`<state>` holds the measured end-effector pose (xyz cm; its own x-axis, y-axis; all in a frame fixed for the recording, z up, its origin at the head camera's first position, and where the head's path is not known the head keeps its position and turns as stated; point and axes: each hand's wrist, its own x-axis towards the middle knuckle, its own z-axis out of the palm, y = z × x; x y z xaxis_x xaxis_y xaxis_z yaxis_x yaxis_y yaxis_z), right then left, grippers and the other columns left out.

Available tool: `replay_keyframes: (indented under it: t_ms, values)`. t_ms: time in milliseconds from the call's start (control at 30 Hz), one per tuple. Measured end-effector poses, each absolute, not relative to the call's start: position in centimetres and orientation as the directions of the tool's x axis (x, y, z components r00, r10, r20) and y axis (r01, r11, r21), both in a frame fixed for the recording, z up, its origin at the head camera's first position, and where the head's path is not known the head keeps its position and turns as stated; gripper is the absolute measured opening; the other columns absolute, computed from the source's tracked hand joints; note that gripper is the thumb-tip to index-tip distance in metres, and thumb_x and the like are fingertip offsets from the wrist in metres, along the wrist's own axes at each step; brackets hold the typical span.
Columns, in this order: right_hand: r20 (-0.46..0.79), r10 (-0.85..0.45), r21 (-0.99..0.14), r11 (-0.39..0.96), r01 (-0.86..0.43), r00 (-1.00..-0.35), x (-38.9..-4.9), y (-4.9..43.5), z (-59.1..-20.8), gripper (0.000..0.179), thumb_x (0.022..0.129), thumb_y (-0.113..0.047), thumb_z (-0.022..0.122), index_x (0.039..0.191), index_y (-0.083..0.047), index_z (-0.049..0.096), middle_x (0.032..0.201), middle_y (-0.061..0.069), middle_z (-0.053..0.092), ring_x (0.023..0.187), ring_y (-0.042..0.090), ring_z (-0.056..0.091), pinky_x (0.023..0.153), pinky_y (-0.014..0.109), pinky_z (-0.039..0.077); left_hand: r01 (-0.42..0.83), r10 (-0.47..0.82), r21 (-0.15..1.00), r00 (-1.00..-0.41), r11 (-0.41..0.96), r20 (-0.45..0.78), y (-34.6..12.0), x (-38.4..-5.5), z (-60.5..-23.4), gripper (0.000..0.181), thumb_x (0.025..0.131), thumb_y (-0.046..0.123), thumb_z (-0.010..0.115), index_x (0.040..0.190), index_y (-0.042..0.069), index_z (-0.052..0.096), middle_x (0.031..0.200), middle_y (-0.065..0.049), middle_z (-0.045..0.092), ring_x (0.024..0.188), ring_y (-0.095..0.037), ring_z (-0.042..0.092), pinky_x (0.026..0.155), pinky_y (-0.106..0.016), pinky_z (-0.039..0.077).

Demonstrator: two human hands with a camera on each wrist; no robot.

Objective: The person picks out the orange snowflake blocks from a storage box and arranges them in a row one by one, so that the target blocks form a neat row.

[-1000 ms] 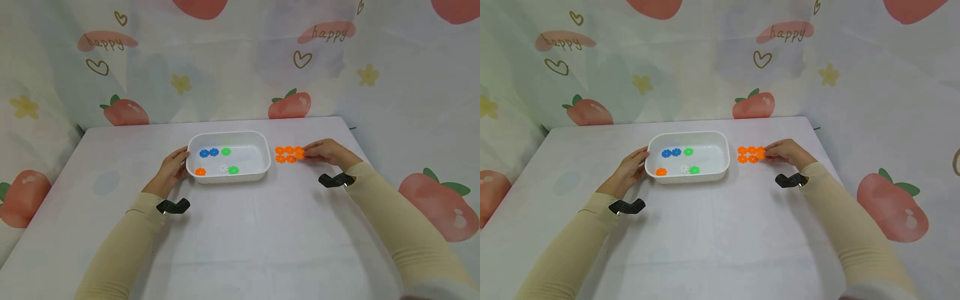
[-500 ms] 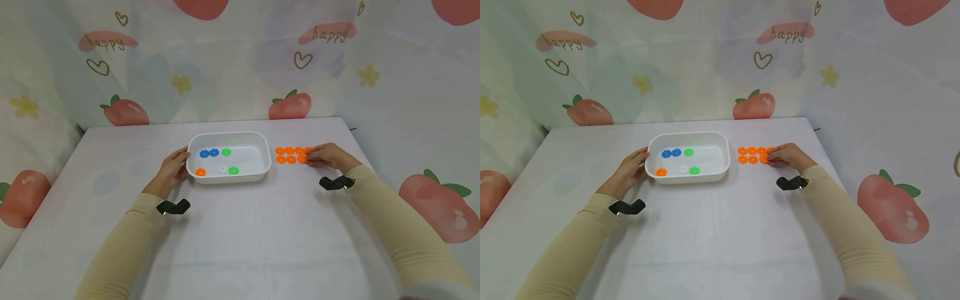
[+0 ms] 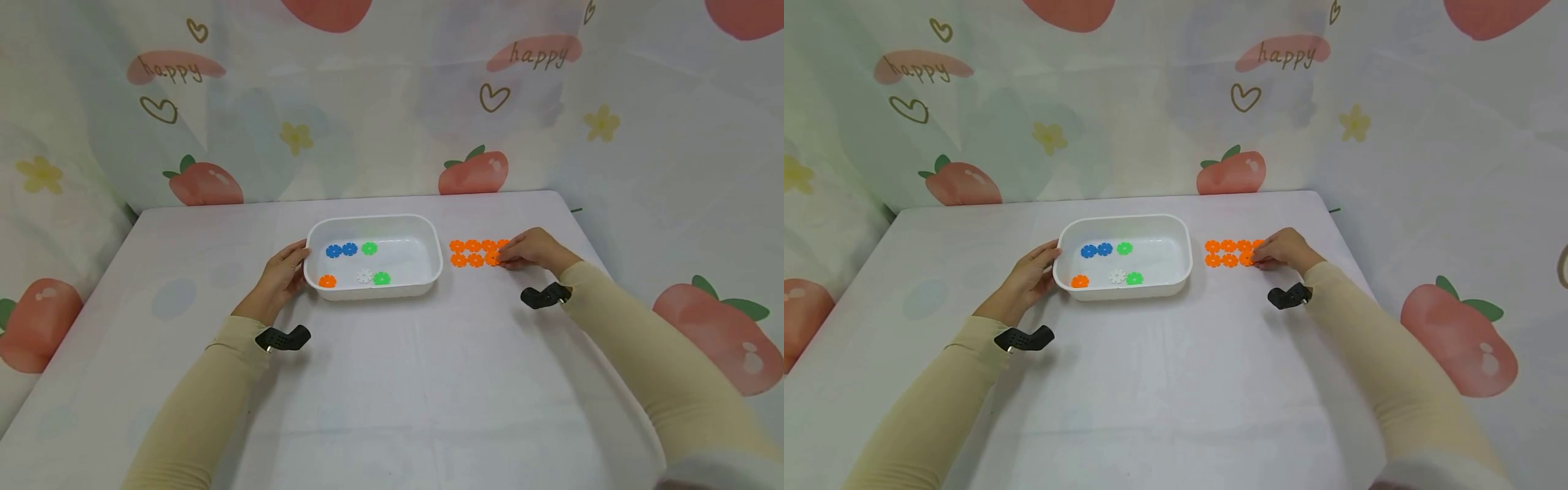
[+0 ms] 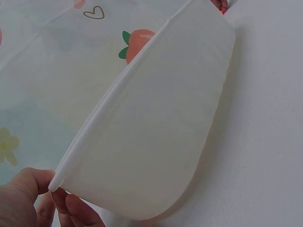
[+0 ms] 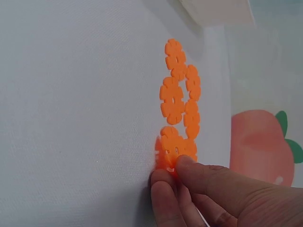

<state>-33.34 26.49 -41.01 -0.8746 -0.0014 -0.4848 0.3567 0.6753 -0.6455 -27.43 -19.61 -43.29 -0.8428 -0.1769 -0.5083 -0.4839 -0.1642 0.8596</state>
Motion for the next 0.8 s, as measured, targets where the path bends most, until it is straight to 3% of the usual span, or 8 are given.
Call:
replay_keyframes:
  t_ms: [467,633,800]
  values:
    - [-0.49,-0.015,-0.605,0.726,0.328,-0.872,-34.4,26.5,-40.3,0.041,0.092,-0.015,0.068,0.121,0.013,0.06,0.079,0.003,0.071,0.072,0.015,0.071,0.075,0.025,0.057,-0.473,-0.174,0.864,-0.848,-0.173,-0.5,-19.6,-27.5,-43.4,0.041,0.098,0.03,0.06,0.139,0.03,0.056,0.14,0.001,0.052,0.098,-0.015,0.05,0.07,-0.018,0.045]
    - [-0.439,-0.03,-0.639,0.713,0.288,-0.898,-34.2,25.0,-38.7,0.039,0.095,-0.015,0.066,0.122,0.012,0.061,0.091,0.011,0.072,0.076,0.015,0.07,0.076,0.026,0.057,-0.477,-0.177,0.863,-0.846,-0.166,-0.502,-19.6,-27.5,-43.5,0.041,0.098,0.031,0.06,0.139,0.031,0.057,0.141,0.002,0.052,0.101,-0.015,0.05,0.071,-0.019,0.045]
    - [-0.4,-0.077,-0.691,0.68,0.245,-0.913,-34.1,22.5,-36.9,0.038,0.096,-0.015,0.064,0.123,0.011,0.061,0.109,0.02,0.07,0.085,0.02,0.072,0.084,0.033,0.056,-0.479,-0.177,0.863,-0.846,-0.163,-0.503,-19.7,-27.5,-43.5,0.041,0.098,0.031,0.06,0.139,0.031,0.056,0.141,0.002,0.051,0.101,-0.016,0.049,0.071,-0.019,0.045]
